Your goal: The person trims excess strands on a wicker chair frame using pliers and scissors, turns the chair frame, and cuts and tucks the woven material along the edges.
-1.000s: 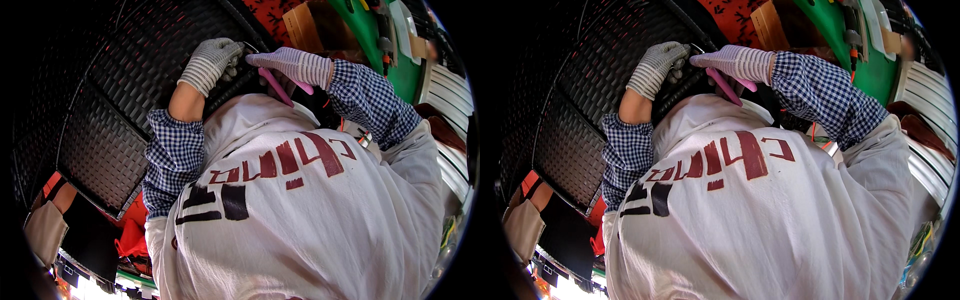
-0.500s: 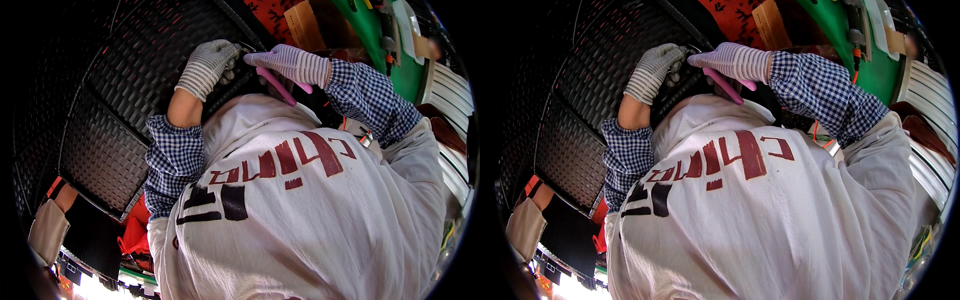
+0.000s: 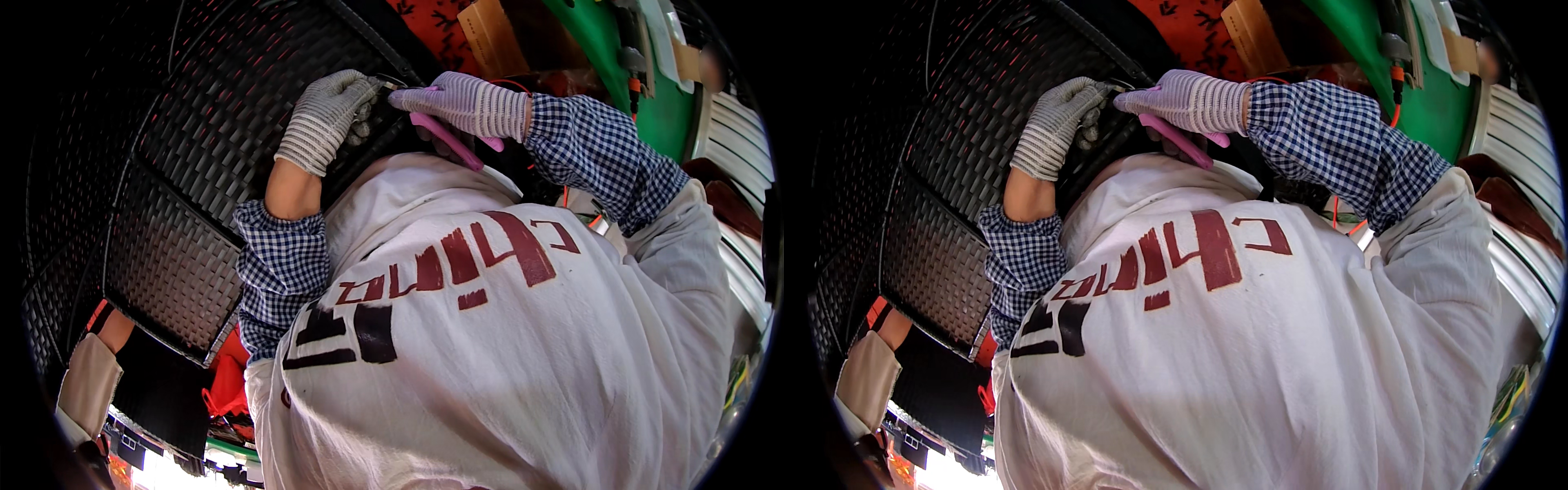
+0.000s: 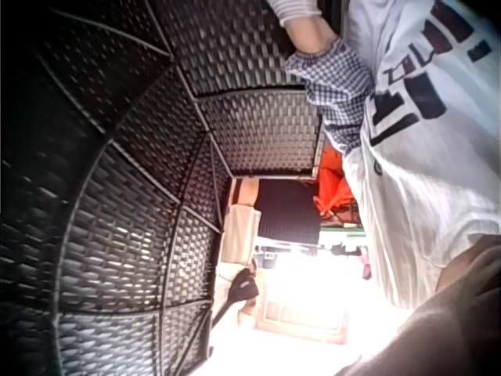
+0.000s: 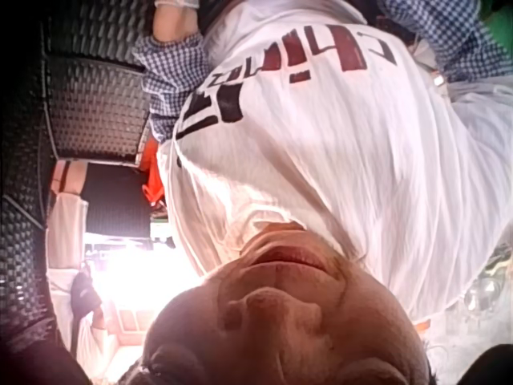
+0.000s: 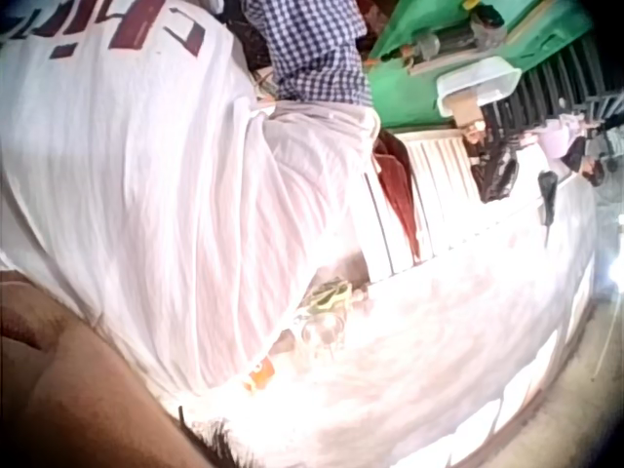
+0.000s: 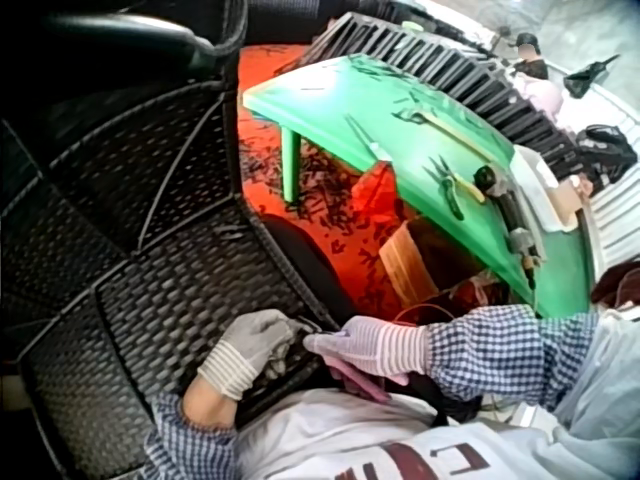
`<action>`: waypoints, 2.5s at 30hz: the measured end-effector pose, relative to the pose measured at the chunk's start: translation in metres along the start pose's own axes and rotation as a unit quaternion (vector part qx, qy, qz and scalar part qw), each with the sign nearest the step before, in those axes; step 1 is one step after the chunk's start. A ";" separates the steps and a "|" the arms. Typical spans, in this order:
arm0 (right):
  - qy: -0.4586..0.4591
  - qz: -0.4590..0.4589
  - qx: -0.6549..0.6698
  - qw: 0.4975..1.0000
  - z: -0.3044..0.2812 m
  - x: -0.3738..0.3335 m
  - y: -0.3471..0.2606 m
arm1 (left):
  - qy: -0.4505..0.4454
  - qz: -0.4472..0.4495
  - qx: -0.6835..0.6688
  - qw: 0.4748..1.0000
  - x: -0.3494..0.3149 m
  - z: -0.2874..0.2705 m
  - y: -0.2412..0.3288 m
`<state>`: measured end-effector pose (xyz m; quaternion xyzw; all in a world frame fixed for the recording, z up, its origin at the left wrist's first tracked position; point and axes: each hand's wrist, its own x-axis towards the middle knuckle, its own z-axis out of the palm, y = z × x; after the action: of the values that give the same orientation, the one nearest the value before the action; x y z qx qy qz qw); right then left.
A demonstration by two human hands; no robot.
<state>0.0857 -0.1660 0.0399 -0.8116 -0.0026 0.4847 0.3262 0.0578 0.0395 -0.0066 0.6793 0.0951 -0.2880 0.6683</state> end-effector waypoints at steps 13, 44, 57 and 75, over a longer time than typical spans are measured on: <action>-0.136 0.068 0.128 0.980 -0.006 -0.006 -0.014 | 0.003 0.026 -0.007 1.000 -0.002 -0.001 -0.006; -0.056 0.026 0.140 0.988 0.001 -0.006 0.001 | -0.046 -0.012 -0.164 0.985 -0.010 -0.009 -0.007; -0.008 -0.208 0.211 0.955 -0.033 -0.023 -0.016 | -0.099 0.106 -0.351 0.925 0.002 -0.029 -0.015; -0.025 -0.273 0.358 0.893 0.007 0.012 -0.013 | 0.383 0.125 0.091 0.910 0.019 -0.071 0.076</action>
<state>0.0903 -0.1484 0.0352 -0.5949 -0.0580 0.3649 0.7138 0.1310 0.0967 0.0438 0.8018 0.2314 0.0734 0.5460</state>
